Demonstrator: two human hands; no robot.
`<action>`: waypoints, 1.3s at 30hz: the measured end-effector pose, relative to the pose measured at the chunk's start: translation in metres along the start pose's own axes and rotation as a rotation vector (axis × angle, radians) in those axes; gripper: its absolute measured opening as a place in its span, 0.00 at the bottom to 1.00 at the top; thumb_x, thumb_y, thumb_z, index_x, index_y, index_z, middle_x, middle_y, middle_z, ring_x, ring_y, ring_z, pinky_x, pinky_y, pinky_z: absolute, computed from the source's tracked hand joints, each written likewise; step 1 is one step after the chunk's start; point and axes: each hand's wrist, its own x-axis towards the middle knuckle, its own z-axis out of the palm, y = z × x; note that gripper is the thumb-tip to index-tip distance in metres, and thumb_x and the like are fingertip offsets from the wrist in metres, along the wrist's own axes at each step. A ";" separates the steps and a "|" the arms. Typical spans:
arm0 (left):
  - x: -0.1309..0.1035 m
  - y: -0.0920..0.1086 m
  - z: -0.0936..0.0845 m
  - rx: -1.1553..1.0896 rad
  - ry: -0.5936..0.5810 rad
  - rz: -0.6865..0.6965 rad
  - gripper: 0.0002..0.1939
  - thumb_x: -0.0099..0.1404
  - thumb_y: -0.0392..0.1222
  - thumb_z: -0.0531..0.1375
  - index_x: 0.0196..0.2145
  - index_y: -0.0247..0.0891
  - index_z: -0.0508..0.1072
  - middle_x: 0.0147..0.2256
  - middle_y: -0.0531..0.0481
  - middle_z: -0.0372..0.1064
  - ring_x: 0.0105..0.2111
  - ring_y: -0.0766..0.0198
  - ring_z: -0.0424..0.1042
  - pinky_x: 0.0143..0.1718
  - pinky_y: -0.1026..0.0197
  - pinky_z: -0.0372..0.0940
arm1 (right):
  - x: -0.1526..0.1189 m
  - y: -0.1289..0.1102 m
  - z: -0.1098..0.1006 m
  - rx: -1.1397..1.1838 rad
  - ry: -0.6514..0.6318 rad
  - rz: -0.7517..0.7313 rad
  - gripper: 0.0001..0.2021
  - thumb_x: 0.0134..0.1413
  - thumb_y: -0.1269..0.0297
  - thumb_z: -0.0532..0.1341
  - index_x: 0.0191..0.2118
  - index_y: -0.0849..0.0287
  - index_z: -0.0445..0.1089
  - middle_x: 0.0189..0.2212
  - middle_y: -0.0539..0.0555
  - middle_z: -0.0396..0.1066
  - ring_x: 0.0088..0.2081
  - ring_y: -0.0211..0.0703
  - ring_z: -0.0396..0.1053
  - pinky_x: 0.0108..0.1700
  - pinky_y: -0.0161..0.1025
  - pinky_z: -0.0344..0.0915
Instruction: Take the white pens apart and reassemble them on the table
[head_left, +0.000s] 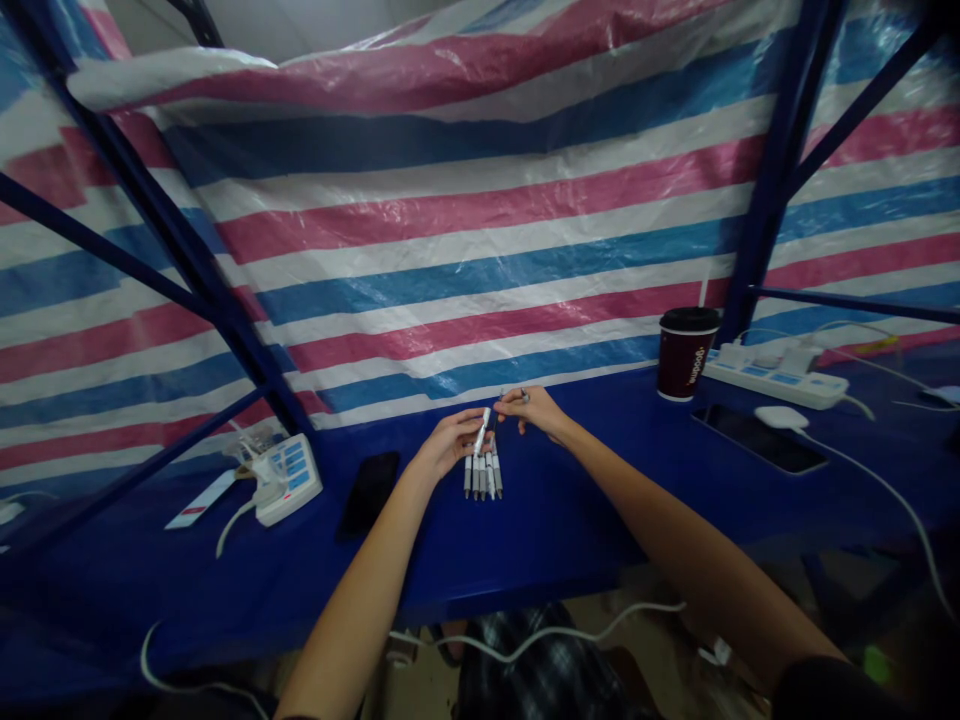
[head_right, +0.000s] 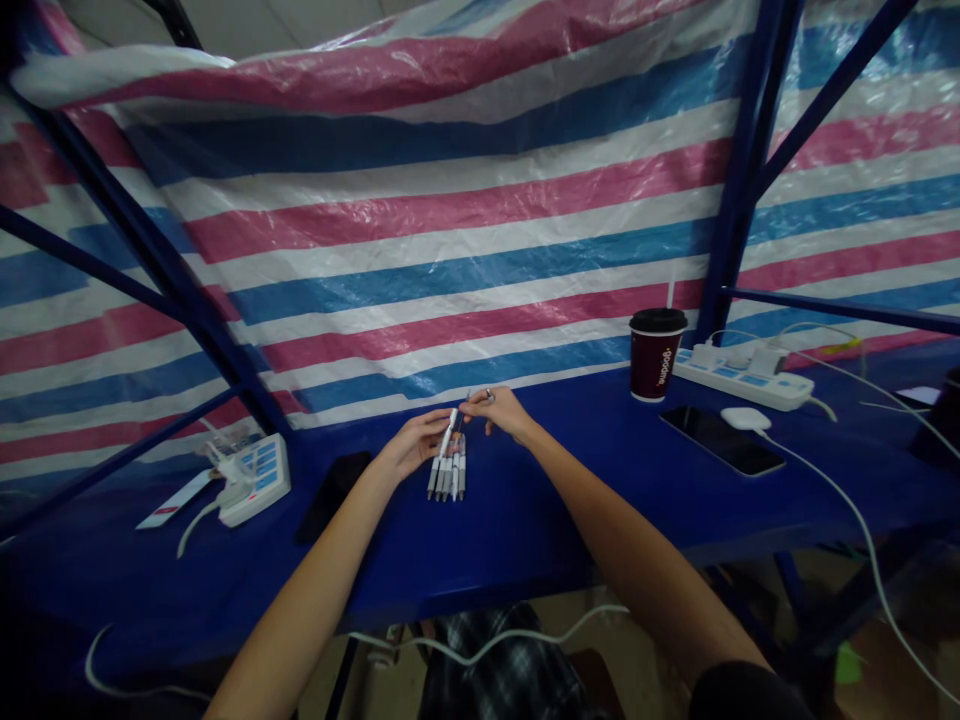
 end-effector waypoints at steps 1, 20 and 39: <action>0.000 0.001 0.000 -0.002 0.014 -0.008 0.16 0.61 0.31 0.68 0.47 0.34 0.79 0.42 0.39 0.78 0.37 0.54 0.80 0.40 0.52 0.76 | 0.000 -0.001 -0.002 0.042 0.036 -0.009 0.19 0.41 0.51 0.76 0.29 0.63 0.77 0.25 0.56 0.79 0.17 0.32 0.61 0.17 0.33 0.65; 0.000 -0.001 -0.001 0.047 -0.026 -0.020 0.14 0.62 0.33 0.67 0.46 0.32 0.81 0.40 0.41 0.77 0.30 0.64 0.75 0.31 0.63 0.71 | -0.001 0.001 -0.003 0.042 0.052 0.014 0.17 0.44 0.51 0.74 0.29 0.62 0.78 0.29 0.55 0.78 0.18 0.29 0.54 0.19 0.34 0.65; 0.004 -0.002 -0.005 0.074 0.046 0.034 0.18 0.59 0.33 0.71 0.48 0.34 0.81 0.44 0.39 0.79 0.32 0.65 0.75 0.31 0.64 0.68 | 0.009 0.005 -0.021 0.303 0.169 0.003 0.16 0.47 0.56 0.72 0.40 0.62 0.80 0.22 0.49 0.65 0.26 0.37 0.61 0.29 0.37 0.57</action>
